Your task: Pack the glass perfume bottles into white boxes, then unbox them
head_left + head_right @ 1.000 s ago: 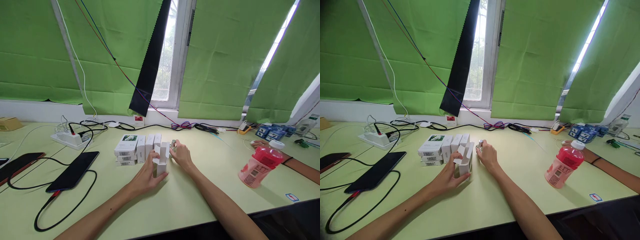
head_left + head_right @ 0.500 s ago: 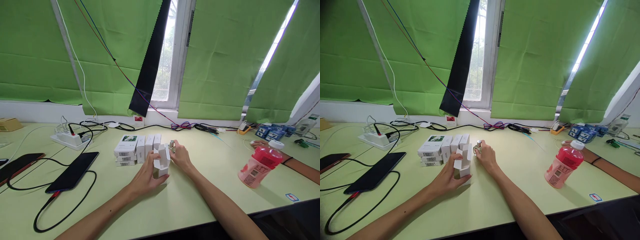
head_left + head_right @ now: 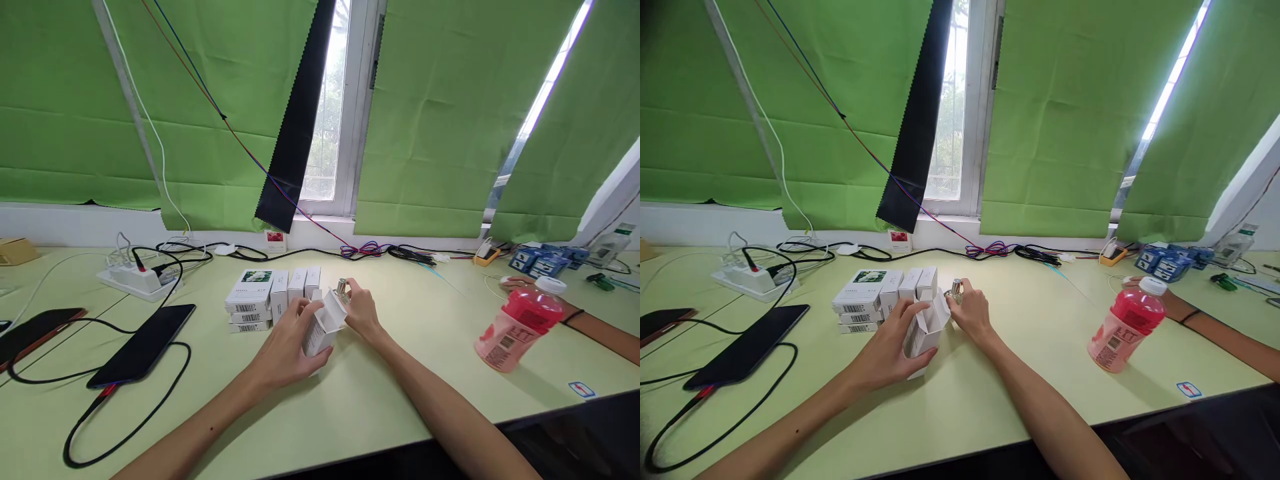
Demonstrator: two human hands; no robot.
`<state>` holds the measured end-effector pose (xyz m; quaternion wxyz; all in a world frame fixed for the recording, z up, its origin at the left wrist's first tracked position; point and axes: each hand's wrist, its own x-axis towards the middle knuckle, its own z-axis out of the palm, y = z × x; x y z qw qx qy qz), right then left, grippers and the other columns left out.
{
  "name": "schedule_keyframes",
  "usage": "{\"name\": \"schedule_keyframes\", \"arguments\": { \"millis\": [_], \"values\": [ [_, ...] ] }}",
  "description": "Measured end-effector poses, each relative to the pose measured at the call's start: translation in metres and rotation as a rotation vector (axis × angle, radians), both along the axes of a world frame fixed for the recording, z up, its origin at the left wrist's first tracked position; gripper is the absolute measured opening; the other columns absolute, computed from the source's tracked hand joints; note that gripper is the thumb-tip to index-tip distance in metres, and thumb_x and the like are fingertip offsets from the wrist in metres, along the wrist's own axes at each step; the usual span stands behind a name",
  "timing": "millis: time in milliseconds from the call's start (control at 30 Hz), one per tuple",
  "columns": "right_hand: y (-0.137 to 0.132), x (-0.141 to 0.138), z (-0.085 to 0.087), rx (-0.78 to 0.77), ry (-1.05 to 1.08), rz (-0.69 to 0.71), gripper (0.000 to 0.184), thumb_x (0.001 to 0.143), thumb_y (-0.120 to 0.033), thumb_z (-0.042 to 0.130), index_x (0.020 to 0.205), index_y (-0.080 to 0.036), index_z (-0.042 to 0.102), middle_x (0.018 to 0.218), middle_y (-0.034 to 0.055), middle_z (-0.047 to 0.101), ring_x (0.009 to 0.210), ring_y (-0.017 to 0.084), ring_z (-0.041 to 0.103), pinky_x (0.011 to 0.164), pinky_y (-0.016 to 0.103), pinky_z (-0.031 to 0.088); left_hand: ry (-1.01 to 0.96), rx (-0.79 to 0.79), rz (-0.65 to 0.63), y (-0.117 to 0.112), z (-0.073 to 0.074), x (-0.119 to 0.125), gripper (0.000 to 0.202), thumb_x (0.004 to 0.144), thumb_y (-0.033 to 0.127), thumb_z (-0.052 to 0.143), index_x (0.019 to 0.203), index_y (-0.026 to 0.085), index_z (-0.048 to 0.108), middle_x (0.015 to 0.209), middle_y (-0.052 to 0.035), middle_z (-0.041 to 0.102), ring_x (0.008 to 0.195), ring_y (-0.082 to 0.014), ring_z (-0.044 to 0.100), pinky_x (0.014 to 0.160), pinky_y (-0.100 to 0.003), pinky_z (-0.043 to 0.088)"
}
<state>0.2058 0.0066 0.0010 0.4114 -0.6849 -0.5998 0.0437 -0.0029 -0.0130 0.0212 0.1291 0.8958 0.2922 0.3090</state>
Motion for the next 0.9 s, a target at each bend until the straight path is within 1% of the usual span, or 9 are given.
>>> {"name": "schedule_keyframes", "arguments": {
  "millis": [100, 200, 367, 533, 633, 733, 900],
  "values": [
    [0.002, 0.0011, -0.0025, 0.087, 0.114, 0.022, 0.024, 0.084, -0.037, 0.063, 0.101, -0.021, 0.059, 0.062, -0.0035, 0.058, 0.051, 0.015, 0.046, 0.053, 0.024, 0.028, 0.059, 0.014, 0.015, 0.0009, 0.0005, 0.0, 0.063, 0.081, 0.033, 0.069, 0.137, 0.03, 0.039, 0.118, -0.0072, 0.046, 0.094, -0.0224, 0.054, 0.076, -0.036, 0.052],
    [0.003, 0.0013, -0.0036, 0.184, 0.199, 0.032, 0.032, 0.085, -0.043, 0.062, 0.106, -0.02, 0.058, 0.06, -0.0047, 0.058, 0.049, 0.014, 0.046, 0.052, 0.023, 0.03, 0.1, 0.033, 0.023, 0.0013, 0.0003, 0.0003, 0.064, 0.08, 0.032, 0.069, 0.137, 0.03, 0.041, 0.116, -0.0079, 0.047, 0.097, -0.0249, 0.055, 0.079, -0.038, 0.052],
    [0.0003, -0.0026, -0.0007, 0.288, 0.226, 0.011, 0.043, 0.085, -0.049, 0.062, 0.114, -0.017, 0.058, 0.056, -0.0063, 0.056, 0.047, 0.013, 0.044, 0.051, 0.024, 0.03, 0.127, 0.042, 0.001, 0.0002, -0.0024, 0.001, 0.063, 0.08, 0.032, 0.069, 0.137, 0.029, 0.042, 0.114, -0.0079, 0.05, 0.102, -0.0274, 0.055, 0.084, -0.041, 0.051],
    [-0.005, -0.0077, 0.003, 0.374, 0.243, -0.014, 0.04, 0.086, -0.046, 0.062, 0.113, -0.016, 0.058, 0.055, -0.0085, 0.048, 0.047, 0.011, 0.038, 0.05, 0.023, 0.029, 0.122, -0.006, -0.003, -0.0001, -0.0046, 0.001, 0.061, 0.083, 0.032, 0.067, 0.139, 0.031, 0.043, 0.116, -0.008, 0.05, 0.101, -0.0268, 0.057, 0.082, -0.039, 0.052],
    [-0.0061, -0.0081, 0.0038, 0.434, 0.252, -0.036, 0.039, 0.086, -0.046, 0.062, 0.111, -0.016, 0.058, 0.055, -0.0093, 0.044, 0.047, 0.01, 0.033, 0.048, 0.023, 0.026, 0.129, -0.036, 0.012, 0.0009, -0.0058, 0.0011, 0.062, 0.082, 0.033, 0.067, 0.14, 0.031, 0.044, 0.119, -0.0091, 0.05, 0.097, -0.0258, 0.059, 0.076, -0.036, 0.053],
    [-0.006, -0.0073, 0.0037, 0.497, 0.257, -0.07, 0.038, 0.087, -0.047, 0.061, 0.11, -0.016, 0.057, 0.056, -0.0098, 0.04, 0.048, 0.01, 0.031, 0.048, 0.022, 0.026, 0.147, -0.05, 0.036, 0.0017, -0.0074, 0.0012, 0.063, 0.082, 0.033, 0.066, 0.141, 0.03, 0.045, 0.123, -0.0104, 0.05, 0.091, -0.0248, 0.061, 0.072, -0.035, 0.052],
    [-0.0062, -0.0075, 0.0029, 0.584, 0.252, -0.085, 0.037, 0.088, -0.044, 0.063, 0.111, -0.016, 0.056, 0.06, -0.0084, 0.045, 0.049, 0.009, 0.032, 0.049, 0.022, 0.028, 0.193, -0.038, 0.064, 0.0019, -0.0082, 0.0012, 0.064, 0.082, 0.035, 0.066, 0.142, 0.029, 0.044, 0.122, -0.0111, 0.05, 0.093, -0.0266, 0.062, 0.072, -0.036, 0.052]
  ]
}}
